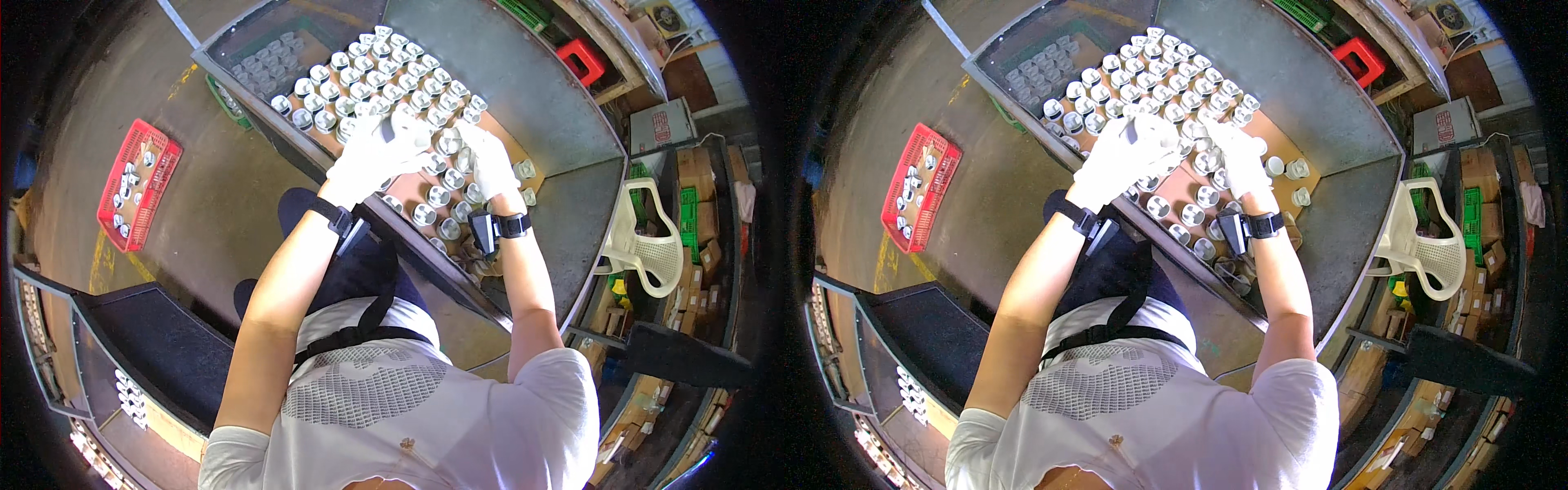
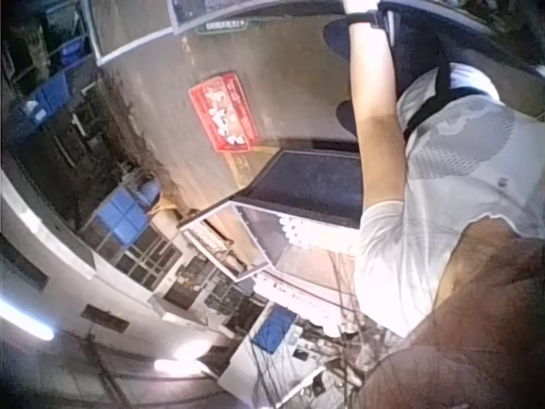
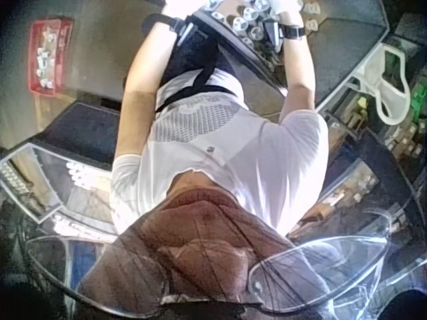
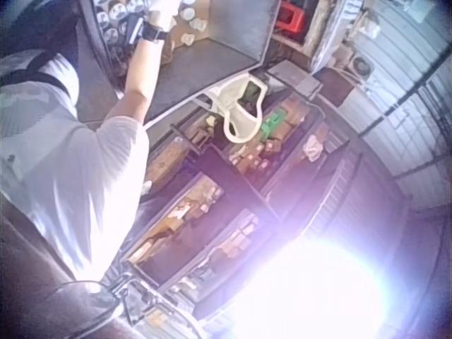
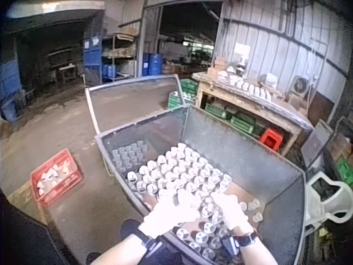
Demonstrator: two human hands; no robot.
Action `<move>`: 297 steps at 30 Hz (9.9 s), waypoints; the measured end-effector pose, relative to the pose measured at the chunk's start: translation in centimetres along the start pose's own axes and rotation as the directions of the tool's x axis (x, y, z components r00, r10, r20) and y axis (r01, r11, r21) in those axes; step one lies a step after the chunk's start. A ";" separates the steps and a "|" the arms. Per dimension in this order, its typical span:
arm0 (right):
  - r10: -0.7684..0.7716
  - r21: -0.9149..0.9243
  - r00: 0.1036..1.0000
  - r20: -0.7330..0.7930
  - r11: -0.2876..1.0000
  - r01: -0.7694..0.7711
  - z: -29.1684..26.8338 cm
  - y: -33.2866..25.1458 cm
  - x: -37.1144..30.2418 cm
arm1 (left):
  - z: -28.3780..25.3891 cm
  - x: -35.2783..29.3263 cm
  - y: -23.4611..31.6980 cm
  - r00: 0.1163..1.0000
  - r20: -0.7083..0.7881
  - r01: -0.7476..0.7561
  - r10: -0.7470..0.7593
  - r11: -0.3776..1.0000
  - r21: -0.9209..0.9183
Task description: Inspecting cylindrical metal parts by hand and placing them back into a cardboard grid within a bin.
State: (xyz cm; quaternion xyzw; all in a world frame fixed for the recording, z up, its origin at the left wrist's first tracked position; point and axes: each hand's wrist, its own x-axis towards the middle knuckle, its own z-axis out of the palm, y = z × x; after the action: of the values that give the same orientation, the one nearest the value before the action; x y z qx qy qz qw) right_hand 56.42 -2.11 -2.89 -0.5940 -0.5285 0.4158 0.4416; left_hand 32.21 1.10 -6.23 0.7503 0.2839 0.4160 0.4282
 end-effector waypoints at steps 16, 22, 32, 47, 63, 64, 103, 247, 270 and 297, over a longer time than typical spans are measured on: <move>-0.009 -0.145 0.909 0.416 0.987 0.076 3.1 -0.6 1.4 | -0.8 0.4 2.9 0.968 -0.039 0.251 -0.248 0.963 0.094; 0.358 -0.235 0.844 0.399 0.930 -0.283 1.7 8.4 4.3 | -3.7 1.2 1.4 0.976 -0.181 -0.011 0.122 0.854 0.521; 0.660 -0.896 0.750 0.037 0.354 -0.267 5.2 33.2 5.6 | -5.1 1.0 -1.3 0.983 -0.182 0.172 -0.039 0.570 0.804; 0.593 -0.811 0.792 -0.142 0.390 -0.437 6.6 31.7 7.9 | -4.7 1.5 -0.2 0.964 -0.187 0.261 -0.189 0.533 0.805; 0.470 -0.897 0.877 -0.103 0.336 -0.286 4.5 35.9 12.5 | -4.5 2.1 -0.1 0.946 -0.215 0.316 -0.244 0.537 0.782; 0.269 -0.769 0.948 -0.169 0.566 -0.297 3.6 37.9 11.6 | -4.6 2.2 0.4 0.946 -0.217 0.316 -0.241 0.536 0.783; -0.025 0.051 0.959 0.282 0.999 0.011 1.7 5.8 1.2 | 0.0 0.3 1.3 0.966 0.170 0.206 -0.193 0.976 -0.065; 0.076 -0.176 0.991 0.110 0.983 -0.056 1.7 16.4 6.7 | -2.8 1.2 1.4 0.976 -0.073 0.201 -0.203 0.734 0.649; -0.025 -0.130 0.958 0.286 0.989 0.065 3.5 0.2 -0.5 | -0.3 -0.4 0.8 0.966 -0.017 0.249 -0.258 0.947 -0.203; -0.389 -0.462 0.864 0.319 0.732 0.500 2.2 0.8 -1.3 | 0.2 -0.3 -0.4 0.962 0.105 0.274 -0.253 0.902 -0.334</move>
State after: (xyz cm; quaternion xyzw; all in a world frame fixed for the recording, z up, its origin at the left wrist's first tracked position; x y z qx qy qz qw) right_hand 54.41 -3.26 -4.25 -0.5025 -0.7909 0.1927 0.2915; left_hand 32.16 0.97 -6.77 0.6301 0.2924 0.3753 0.6136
